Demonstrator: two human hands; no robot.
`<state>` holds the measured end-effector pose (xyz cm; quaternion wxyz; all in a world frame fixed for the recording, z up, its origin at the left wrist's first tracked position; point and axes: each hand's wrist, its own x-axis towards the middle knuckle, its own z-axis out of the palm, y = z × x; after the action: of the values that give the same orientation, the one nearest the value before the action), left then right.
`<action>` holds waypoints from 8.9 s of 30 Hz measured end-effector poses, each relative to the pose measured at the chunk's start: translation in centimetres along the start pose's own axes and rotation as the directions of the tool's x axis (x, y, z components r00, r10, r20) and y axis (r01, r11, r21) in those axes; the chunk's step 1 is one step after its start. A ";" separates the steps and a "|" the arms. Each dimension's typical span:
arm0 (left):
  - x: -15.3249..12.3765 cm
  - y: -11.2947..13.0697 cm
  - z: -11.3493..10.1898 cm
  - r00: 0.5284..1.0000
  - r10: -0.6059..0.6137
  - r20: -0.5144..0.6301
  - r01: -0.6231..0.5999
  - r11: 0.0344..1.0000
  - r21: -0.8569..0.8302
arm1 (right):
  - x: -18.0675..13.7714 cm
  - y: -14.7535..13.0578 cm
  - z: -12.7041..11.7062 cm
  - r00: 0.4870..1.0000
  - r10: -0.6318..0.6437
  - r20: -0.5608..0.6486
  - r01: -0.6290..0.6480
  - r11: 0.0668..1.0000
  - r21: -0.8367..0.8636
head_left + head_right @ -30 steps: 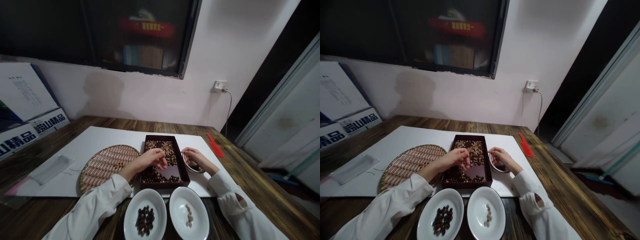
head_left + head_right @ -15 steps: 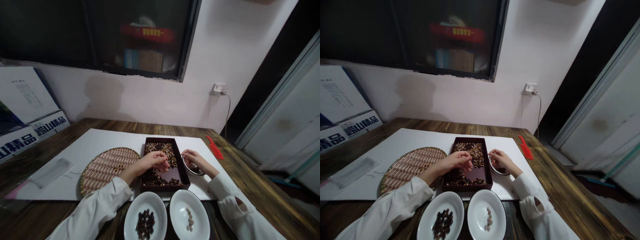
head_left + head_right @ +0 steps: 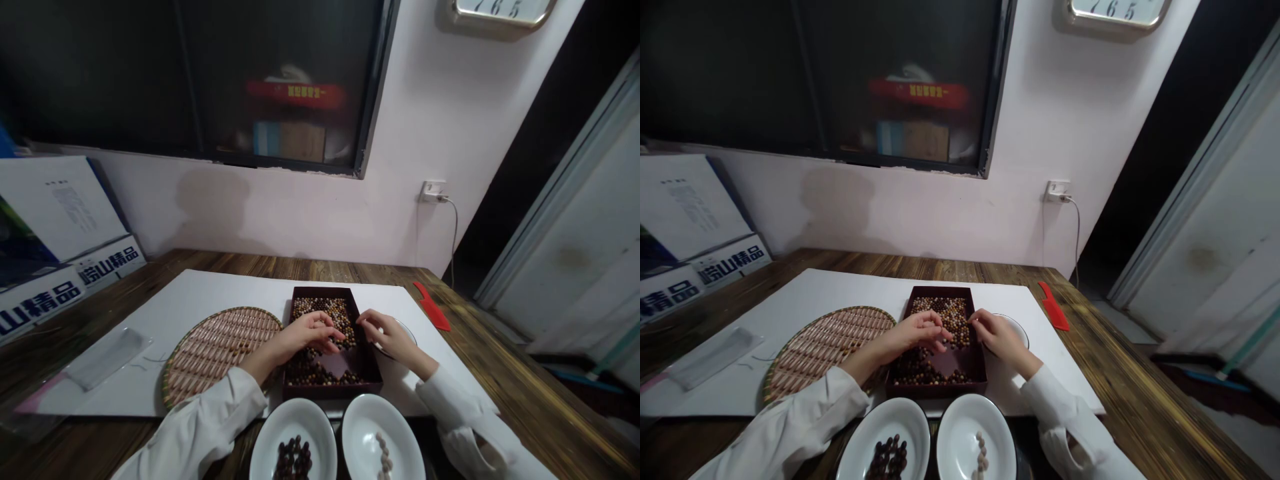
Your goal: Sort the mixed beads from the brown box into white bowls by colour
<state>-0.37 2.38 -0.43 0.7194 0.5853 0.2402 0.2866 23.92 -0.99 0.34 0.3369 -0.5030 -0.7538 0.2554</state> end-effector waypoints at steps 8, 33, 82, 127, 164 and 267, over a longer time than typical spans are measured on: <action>0.0 0.0 0.1 1.000 -0.008 0.011 0.007 0.996 0.090 | -1.9 -5.0 2.0 0.935 -0.347 0.072 0.351 0.878 -0.327; -0.4 0.6 0.3 0.989 -0.079 0.124 0.041 0.957 0.289 | -2.2 -4.6 4.3 0.894 -0.448 0.010 0.398 0.783 -0.478; -0.1 -0.6 1.0 0.999 0.000 -0.045 0.024 0.847 0.532 | -2.0 -4.4 3.8 0.980 0.072 -0.185 -0.199 0.372 -0.907; -0.6 0.0 1.6 0.998 -0.010 0.057 -0.030 0.745 0.666 | -2.2 -5.7 3.4 0.949 0.256 -0.182 -0.259 0.312 -0.914; -0.6 -0.5 1.5 0.997 0.022 0.069 -0.064 0.702 0.709 | -2.2 -5.6 3.4 0.951 0.269 -0.154 -0.245 0.351 -0.904; -1.2 -1.0 1.4 0.967 -0.227 0.118 -0.025 0.375 0.927 | -2.1 -5.0 3.6 0.958 0.238 -0.162 -0.242 0.361 -0.901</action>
<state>-0.19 0.44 -1.12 0.3106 0.8981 0.3111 -0.0086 18.82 -4.97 1.17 -0.0325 -0.7091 -0.6875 -0.1533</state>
